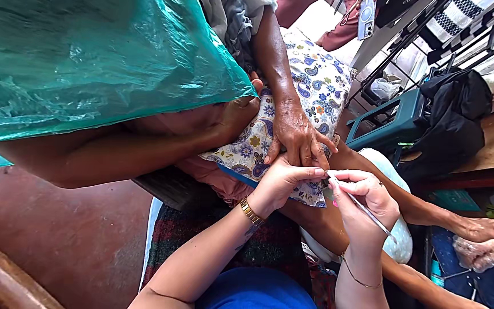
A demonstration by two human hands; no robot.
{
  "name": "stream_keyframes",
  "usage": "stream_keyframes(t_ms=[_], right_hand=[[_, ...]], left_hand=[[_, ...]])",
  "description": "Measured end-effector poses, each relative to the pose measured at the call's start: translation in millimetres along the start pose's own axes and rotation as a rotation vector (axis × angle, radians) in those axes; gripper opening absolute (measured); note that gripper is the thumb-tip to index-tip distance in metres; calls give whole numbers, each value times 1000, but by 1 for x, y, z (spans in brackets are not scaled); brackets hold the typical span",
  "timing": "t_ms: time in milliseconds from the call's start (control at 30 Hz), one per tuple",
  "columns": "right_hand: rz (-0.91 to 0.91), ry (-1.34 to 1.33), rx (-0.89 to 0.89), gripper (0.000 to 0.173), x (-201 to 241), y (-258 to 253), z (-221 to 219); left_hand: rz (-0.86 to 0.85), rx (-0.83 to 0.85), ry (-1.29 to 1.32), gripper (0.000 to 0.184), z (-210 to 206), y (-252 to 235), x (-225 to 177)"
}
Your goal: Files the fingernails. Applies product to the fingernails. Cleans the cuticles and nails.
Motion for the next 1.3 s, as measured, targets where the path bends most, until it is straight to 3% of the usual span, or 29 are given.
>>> stream_keyframes(t_ms=[800,1167,1300], right_hand=[[56,-20,-56,11,-1,1,0],[342,175,-122,9,-7,26,-18],[354,199,-111,10,-3,26,-19]], left_hand=[[12,44,-6,16,1,0,-2],[0,24,21,18,-1,1,-1],[-4,25,31,18,0,1,-1]])
Point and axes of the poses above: each hand's wrist, its own y-axis away from the middle knuckle, its own z-axis out of the back of the hand, x = y × z, the point moved 2 cm from there along -y, towards the middle knuckle, and after that the axes turned 4 degrees about -x, right-handed, at the moved point
